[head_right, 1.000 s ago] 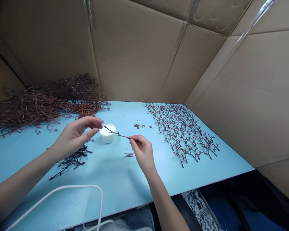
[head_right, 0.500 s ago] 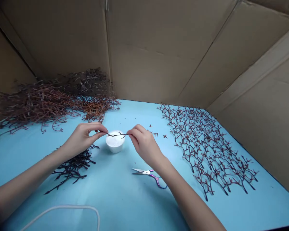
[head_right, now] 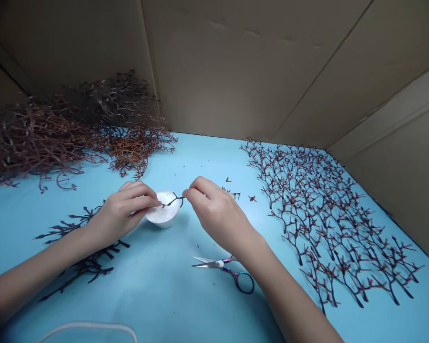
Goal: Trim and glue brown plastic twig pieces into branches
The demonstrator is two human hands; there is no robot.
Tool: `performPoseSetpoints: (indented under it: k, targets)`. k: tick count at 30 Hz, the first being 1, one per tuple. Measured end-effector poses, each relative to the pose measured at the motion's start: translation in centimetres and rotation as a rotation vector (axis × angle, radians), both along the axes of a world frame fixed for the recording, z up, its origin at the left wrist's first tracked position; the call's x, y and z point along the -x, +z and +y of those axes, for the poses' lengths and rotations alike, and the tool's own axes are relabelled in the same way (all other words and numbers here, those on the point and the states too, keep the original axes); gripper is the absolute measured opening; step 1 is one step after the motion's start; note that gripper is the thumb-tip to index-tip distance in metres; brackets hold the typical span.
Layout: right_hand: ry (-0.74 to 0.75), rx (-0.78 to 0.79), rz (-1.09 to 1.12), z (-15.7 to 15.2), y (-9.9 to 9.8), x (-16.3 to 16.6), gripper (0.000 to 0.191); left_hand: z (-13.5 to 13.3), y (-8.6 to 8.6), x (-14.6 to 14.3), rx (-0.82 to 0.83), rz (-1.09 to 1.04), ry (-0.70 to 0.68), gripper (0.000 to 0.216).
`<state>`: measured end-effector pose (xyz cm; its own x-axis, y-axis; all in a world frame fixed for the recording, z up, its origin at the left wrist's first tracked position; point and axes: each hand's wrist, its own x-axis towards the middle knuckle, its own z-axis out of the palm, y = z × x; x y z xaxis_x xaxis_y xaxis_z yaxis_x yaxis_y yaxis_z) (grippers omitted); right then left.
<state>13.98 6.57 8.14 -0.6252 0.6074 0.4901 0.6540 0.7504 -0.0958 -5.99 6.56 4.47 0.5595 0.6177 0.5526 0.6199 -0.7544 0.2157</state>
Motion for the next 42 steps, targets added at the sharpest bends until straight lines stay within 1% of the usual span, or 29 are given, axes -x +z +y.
performPoseSetpoints:
  k: [5,17,26,35,39,42]
  targets:
    - [0.035,-0.054,0.021,0.0,-0.4,0.4,0.019,-0.1,0.2,-0.1,-0.048,0.046,0.045,0.021]
    - [0.035,-0.061,0.003,0.0,-0.5,0.9,0.020,-0.4,0.7,-0.5,0.029,0.181,0.075,0.028]
    - [0.037,-0.056,-0.019,0.1,-0.8,1.1,0.021,-0.6,0.4,-0.6,0.071,0.193,0.093,0.028]
    - [0.045,-0.040,-0.020,0.0,-1.0,1.1,0.022,-0.5,0.3,-0.5,0.059,0.217,0.091,0.026]
    - [0.036,-0.073,-0.007,0.1,-0.7,1.0,0.020,-0.4,0.3,-0.5,0.055,0.188,0.095,0.025]
    - [0.022,-0.100,0.020,0.0,-0.1,0.6,0.019,-0.3,0.5,-0.4,0.050,0.123,0.099,0.022]
